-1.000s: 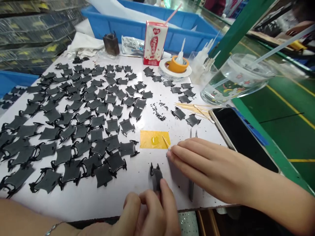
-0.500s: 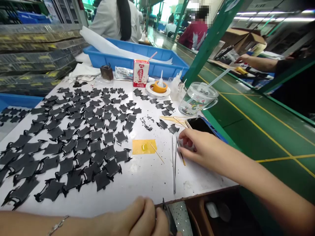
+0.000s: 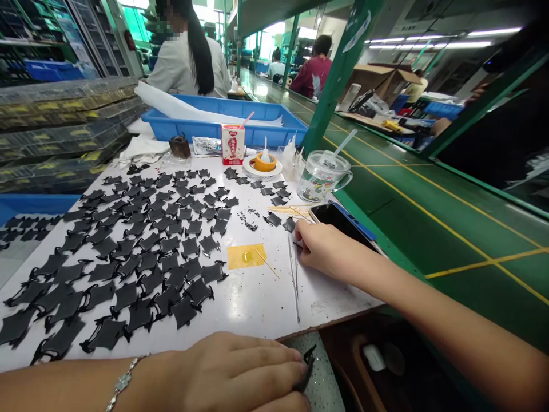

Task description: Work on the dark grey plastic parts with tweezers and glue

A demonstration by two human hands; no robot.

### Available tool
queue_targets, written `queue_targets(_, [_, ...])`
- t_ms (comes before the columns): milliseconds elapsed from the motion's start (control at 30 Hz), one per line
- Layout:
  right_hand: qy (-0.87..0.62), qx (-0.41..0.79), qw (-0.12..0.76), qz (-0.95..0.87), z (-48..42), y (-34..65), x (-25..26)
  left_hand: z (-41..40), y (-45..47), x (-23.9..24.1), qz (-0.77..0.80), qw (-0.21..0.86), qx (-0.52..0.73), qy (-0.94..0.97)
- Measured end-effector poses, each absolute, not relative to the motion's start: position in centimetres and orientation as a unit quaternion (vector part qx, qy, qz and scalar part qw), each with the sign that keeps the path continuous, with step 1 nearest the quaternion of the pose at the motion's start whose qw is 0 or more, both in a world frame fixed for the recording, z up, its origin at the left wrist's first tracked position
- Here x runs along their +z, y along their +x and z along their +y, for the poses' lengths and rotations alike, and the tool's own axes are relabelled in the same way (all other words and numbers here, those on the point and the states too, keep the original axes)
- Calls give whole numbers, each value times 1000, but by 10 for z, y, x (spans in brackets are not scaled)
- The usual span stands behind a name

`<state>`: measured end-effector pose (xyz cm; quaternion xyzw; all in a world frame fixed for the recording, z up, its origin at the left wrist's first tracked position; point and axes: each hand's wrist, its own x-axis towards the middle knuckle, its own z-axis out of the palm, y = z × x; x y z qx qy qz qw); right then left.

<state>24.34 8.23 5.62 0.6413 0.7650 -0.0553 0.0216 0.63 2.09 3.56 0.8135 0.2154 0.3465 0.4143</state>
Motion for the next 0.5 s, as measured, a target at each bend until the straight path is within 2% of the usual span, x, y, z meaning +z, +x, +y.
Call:
queue_targets(167, [641, -15, 29, 767, 74, 245, 64, 32, 12, 41, 264, 562, 353, 700])
queue_targets(300, [653, 11, -10, 757, 66, 249, 76, 29, 13, 32, 300, 672, 326, 593])
queue_targets(433, [631, -36, -85, 770, 57, 253, 80, 31, 16, 26, 322, 760, 291, 484])
queue_targets(500, [605, -87, -119, 782, 53, 253, 75, 35, 18, 26, 325, 764, 306, 466])
